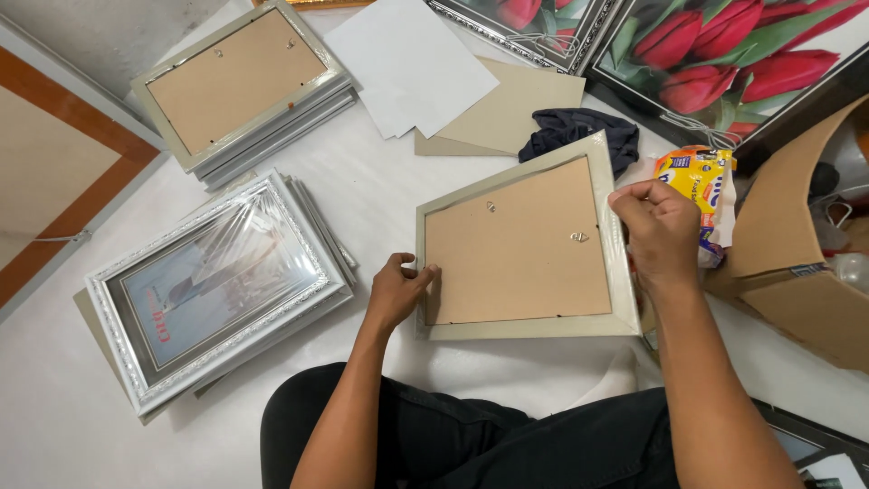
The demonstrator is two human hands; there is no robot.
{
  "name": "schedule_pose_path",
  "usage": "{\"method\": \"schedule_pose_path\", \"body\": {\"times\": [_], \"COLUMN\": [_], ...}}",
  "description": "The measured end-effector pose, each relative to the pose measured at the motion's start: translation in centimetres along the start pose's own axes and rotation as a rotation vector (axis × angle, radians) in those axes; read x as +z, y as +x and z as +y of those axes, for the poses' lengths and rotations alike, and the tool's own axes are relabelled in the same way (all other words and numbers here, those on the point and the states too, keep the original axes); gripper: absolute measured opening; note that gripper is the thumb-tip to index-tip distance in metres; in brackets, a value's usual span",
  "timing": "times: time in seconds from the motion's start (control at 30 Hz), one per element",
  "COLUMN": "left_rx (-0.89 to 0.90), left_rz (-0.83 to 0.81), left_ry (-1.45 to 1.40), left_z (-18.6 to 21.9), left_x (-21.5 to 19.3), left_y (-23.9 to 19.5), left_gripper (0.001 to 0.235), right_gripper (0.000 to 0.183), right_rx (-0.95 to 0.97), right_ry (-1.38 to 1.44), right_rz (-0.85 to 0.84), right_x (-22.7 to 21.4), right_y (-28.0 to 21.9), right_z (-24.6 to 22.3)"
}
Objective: Assembling picture frames by cleaning glass, placing it in the frame, and adding backing boards.
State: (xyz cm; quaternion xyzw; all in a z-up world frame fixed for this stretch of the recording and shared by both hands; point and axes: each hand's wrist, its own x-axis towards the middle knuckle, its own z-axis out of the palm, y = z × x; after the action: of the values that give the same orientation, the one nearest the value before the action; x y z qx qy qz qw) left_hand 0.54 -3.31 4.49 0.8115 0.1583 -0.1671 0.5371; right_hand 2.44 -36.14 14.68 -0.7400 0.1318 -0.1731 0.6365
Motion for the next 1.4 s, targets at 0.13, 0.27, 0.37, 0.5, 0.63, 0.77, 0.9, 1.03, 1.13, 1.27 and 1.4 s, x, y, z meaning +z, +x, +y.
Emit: {"method": "schedule_pose_path", "body": {"times": [0.13, 0.27, 0.37, 0.5, 0.63, 0.77, 0.9, 1.03, 1.13, 1.27, 1.4], "left_rx": [0.018, 0.183, 0.284, 0.504, 0.687, 0.681, 0.736, 0.743, 0.759, 0.759, 0.743], "left_rz": [-0.025, 0.028, 0.046, -0.006, -0.004, -0.008, 0.057, 0.061, 0.119, 0.129, 0.118], "left_ry": [0.125, 0.509, 0.420, 0.073, 0.050, 0.032, -0.005, 0.000, 0.112, 0.023, -0.040], "left_z": [0.5, 2.6, 8.2, 14.6, 16.9, 16.8, 15.6, 15.9, 15.9, 15.7, 16.0], "left_x": [-0.2, 0.7, 0.6, 1.2, 1.2, 0.5, 0.7, 0.2, -0.3, -1.4, -2.3], "left_y": [-0.6, -2.4, -6.8, -11.4, -12.0, -12.1, -11.2, -11.5, -12.0, -12.0, -11.8], "left_gripper": [0.082, 0.075, 0.079, 0.096, 0.100, 0.096, 0.088, 0.086, 0.078, 0.078, 0.076], "right_gripper": [0.014, 0.010, 0.013, 0.029, 0.035, 0.044, 0.037, 0.040, 0.038, 0.040, 0.074], "right_rx": [-0.055, -0.082, -0.036, 0.088, 0.158, 0.209, 0.244, 0.233, 0.231, -0.175, -0.214], "right_ry": [0.007, 0.062, 0.150, 0.514, 0.596, 0.609, 0.139, -0.155, -0.253, -0.748, -1.133], "right_rz": [-0.039, -0.031, -0.027, -0.253, -0.399, -0.526, -0.564, -0.443, -0.395, -0.213, -0.220], "right_x": [0.1, 1.2, 2.2, 2.8, 4.0, 4.2, 5.0, 6.1, 4.4, 4.3, 5.8], "right_y": [-0.3, -1.9, -3.5, -3.5, -5.2, -5.9, -4.5, 0.6, 6.7, 13.6, 17.9], "right_z": [0.4, -0.9, -2.4, -1.0, -2.1, -1.6, -1.1, 2.4, 7.6, 12.8, 14.7]}}
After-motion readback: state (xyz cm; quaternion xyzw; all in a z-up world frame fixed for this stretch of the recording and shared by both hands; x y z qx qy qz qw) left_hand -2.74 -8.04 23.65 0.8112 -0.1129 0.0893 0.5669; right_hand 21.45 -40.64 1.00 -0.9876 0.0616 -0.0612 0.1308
